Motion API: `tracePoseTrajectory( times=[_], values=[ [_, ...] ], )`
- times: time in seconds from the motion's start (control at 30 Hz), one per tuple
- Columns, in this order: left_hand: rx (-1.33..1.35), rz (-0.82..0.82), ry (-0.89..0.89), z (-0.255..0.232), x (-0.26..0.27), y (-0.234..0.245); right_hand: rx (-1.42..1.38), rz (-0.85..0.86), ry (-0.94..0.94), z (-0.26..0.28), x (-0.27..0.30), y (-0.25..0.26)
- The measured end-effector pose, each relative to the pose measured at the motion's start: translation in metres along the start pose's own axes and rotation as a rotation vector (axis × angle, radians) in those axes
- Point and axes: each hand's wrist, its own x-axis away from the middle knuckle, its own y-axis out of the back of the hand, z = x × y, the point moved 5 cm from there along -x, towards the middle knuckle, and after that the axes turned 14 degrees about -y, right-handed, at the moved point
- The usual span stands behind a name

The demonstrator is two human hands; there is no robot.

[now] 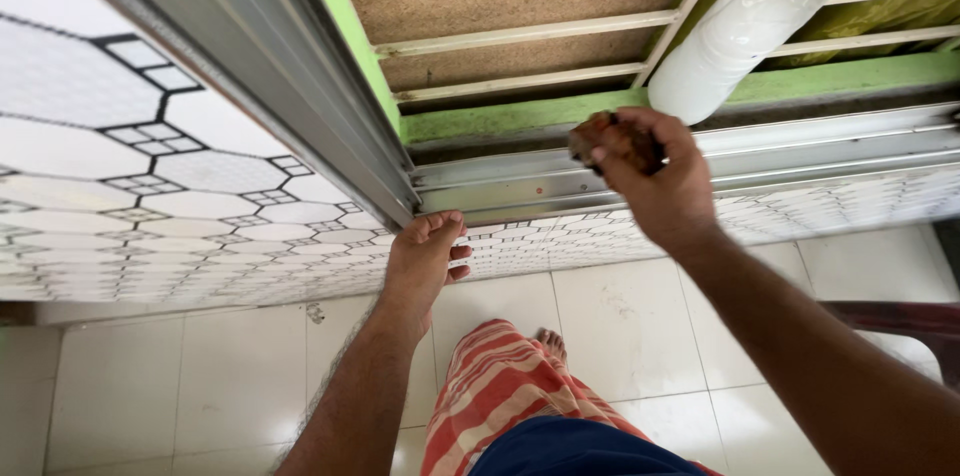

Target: The person cleans a metal window frame by spraying liquid from a bottle and wiping with cloths. They switch between a small patterned cloth and a larger orange towel, repeatedly spraying and wiping the vertical and horizontal sections of the frame.

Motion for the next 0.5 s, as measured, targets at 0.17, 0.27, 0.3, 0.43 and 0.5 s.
tracePoseTrajectory(
  times=[0.17, 0.27, 0.3, 0.43, 0.5],
  values=[
    [-0.012, -0.091, 0.028, 0.009, 0.008, 0.01, 0.258, 0.116, 0.253, 0.035, 0.023, -0.067],
    [-0.026, -0.061, 0.038, 0.013, 0.013, 0.017, 0.348, 0.218, 0.275, 0.048, 0.028, -0.117],
    [-0.02, -0.047, 0.039, 0.014, 0.014, 0.019, 0.373, 0.264, 0.351, 0.053, 0.03, -0.137],
    [-0.041, 0.051, 0.093, 0.019, 0.014, 0.035, 0.508, 0.332, 0.43, 0.045, 0.037, -0.181],
    [-0.013, 0.107, 0.066, 0.019, 0.009, 0.04, 0.542, 0.39, 0.37, 0.035, 0.035, -0.178]
  ],
)
